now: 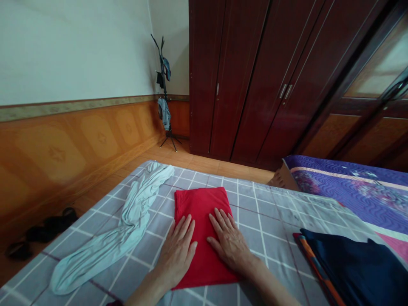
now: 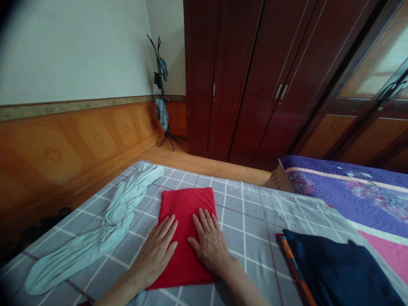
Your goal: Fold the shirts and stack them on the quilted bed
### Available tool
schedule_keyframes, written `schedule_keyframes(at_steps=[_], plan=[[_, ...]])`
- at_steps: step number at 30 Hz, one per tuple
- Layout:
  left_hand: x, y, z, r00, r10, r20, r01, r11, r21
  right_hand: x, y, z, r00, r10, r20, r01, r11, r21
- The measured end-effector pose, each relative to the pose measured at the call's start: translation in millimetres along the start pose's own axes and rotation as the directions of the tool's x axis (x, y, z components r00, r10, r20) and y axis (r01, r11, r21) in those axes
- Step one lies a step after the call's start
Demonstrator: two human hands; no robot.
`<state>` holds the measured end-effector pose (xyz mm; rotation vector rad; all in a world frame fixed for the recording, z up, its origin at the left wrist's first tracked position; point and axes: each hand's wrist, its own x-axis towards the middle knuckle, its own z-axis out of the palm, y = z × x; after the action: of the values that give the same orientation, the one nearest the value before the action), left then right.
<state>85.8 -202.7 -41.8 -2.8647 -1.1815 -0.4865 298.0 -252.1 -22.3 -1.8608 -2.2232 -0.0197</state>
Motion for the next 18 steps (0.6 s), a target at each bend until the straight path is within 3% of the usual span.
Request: schedule_keyframes(at_steps=[4, 11, 18], plan=[[0.8, 0.4, -0.6, 1.0, -0.01, 0.002, 0.01, 1.0, -0.016, 27.9, 15.4, 0.6, 1.0, 0.018, 0.025, -0.018, 1.0, -0.004], [2.0, -1.3, -0.3, 0.999, -0.004, 0.032, 0.004, 1.0, -0.007, 76.7, 41.3, 10.2, 0.98, 0.199, 0.019, -0.199, 0.98, 0.014], [2.5, 0.0, -3.5, 0.998, -0.037, 0.053, 0.039, 0.998, -0.046, 96.2, 61.0, 20.1, 0.918, 0.396, -0.034, -0.396, 0.918, -0.004]])
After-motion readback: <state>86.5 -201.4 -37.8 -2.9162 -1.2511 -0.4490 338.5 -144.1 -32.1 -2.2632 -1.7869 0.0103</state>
